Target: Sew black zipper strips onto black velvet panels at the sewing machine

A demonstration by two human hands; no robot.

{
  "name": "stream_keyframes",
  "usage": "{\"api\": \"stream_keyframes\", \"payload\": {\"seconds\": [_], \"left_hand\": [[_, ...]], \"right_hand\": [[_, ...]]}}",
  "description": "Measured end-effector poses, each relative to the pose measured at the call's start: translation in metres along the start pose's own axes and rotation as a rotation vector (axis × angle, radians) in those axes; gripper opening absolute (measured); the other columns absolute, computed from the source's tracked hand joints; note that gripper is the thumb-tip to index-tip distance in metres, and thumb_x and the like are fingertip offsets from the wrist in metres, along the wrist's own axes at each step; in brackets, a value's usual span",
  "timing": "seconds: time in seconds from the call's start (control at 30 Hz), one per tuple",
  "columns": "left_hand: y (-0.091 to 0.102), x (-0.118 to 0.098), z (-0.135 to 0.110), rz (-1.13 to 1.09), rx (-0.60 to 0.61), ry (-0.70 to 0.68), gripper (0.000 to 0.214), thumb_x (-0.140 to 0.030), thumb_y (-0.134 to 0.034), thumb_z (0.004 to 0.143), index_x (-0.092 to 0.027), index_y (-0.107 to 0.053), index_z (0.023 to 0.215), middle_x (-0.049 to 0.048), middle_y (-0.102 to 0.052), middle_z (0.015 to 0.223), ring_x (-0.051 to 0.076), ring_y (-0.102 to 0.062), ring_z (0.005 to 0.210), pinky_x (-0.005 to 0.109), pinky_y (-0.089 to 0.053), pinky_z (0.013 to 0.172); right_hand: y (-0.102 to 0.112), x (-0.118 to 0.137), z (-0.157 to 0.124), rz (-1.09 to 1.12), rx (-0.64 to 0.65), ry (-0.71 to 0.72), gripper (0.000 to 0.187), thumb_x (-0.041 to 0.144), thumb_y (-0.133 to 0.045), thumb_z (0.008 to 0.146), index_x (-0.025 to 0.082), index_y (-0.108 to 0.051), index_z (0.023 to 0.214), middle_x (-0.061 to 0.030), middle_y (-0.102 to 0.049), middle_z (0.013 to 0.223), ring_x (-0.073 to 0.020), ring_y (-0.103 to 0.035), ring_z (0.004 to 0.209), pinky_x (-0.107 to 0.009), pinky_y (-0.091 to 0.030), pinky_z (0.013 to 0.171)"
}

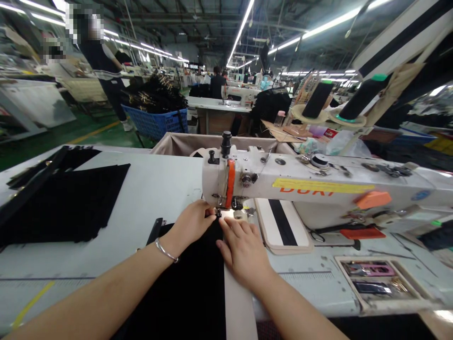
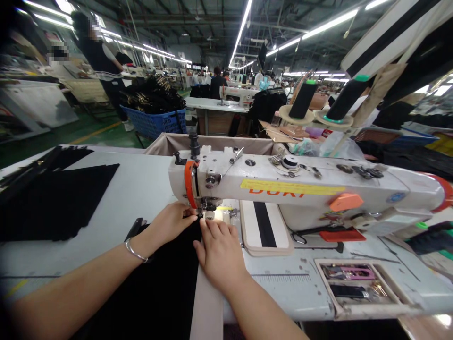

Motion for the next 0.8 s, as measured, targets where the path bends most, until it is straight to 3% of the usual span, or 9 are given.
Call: {"api": "stream_keyframes", "payload": {"seconds": [0.1, 0.17, 0.27, 0.33, 0.63, 0.8], "left_hand": [[0.004, -0.004, -0.008, 0.016, -0.025, -0.015, 0.007, -0.015, -0.058, 0.084, -0.017, -0.065, 0.086, 0.0071, -0.07, 0.089, 0.023, -0.066, 0.085, 0.034, -0.05, 0.08], [0.004, -0.012, -0.021, 0.044, -0.001, -0.114, 0.01, -0.015, -0.057, 0.087, -0.018, -0.066, 0.091, 0.0077, -0.07, 0.102, 0.024, -0.064, 0.099, 0.038, -0.049, 0.091], [-0.001, -0.022, -0.047, 0.091, 0.068, -0.285, 0.021, -0.019, -0.055, 0.092, -0.021, -0.065, 0.111, 0.0068, -0.065, 0.125, 0.024, -0.055, 0.122, 0.044, -0.041, 0.108], [-0.003, -0.021, -0.059, 0.111, 0.079, -0.311, 0.03, -0.022, -0.053, 0.095, -0.021, -0.06, 0.124, 0.0072, -0.06, 0.135, 0.024, -0.05, 0.13, 0.047, -0.035, 0.114], [-0.007, -0.021, -0.059, 0.196, 0.067, -0.346, 0.032, -0.022, -0.048, 0.098, -0.017, -0.057, 0.128, 0.0094, -0.058, 0.138, 0.021, -0.05, 0.132, 0.046, -0.034, 0.117], [-0.008, -0.019, -0.058, 0.241, 0.133, -0.347, 0.032, -0.024, -0.045, 0.1, -0.017, -0.058, 0.128, 0.0086, -0.056, 0.14, 0.021, -0.047, 0.134, 0.044, -0.03, 0.118]], "right_hand": [[0.001, 0.0, -0.001, 0.023, -0.006, 0.004, 0.048, 0.042, -0.049, 0.098, 0.023, -0.044, 0.142, -0.0095, -0.056, 0.134, -0.0281, -0.048, 0.118, -0.043, -0.036, 0.097], [0.003, 0.001, -0.002, 0.054, -0.007, 0.02, 0.043, 0.04, -0.051, 0.098, 0.025, -0.048, 0.139, -0.0082, -0.056, 0.134, -0.0275, -0.049, 0.119, -0.043, -0.036, 0.098], [0.005, 0.002, -0.002, 0.086, -0.006, 0.039, 0.039, 0.038, -0.053, 0.097, 0.028, -0.051, 0.134, -0.0061, -0.056, 0.133, -0.0259, -0.049, 0.119, -0.043, -0.035, 0.099], [0.006, 0.002, -0.002, 0.091, -0.007, 0.038, 0.039, 0.037, -0.054, 0.097, 0.027, -0.052, 0.134, -0.0061, -0.056, 0.132, -0.0255, -0.048, 0.12, -0.043, -0.035, 0.1], [0.004, 0.003, -0.002, 0.096, -0.025, 0.035, 0.041, 0.037, -0.055, 0.096, 0.024, -0.051, 0.135, -0.0069, -0.057, 0.133, -0.0261, -0.049, 0.119, -0.044, -0.035, 0.1], [0.004, 0.002, -0.002, 0.065, -0.015, 0.034, 0.04, 0.038, -0.054, 0.096, 0.024, -0.052, 0.134, -0.0063, -0.058, 0.132, -0.0267, -0.049, 0.119, -0.044, -0.036, 0.099]]}}
Point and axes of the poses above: each hand's wrist, its own z-axis towards the middle knuckle, its own y-axis out of the back of the hand, x = y × z, the point moved 7 cm from there along z, towards the middle knuckle
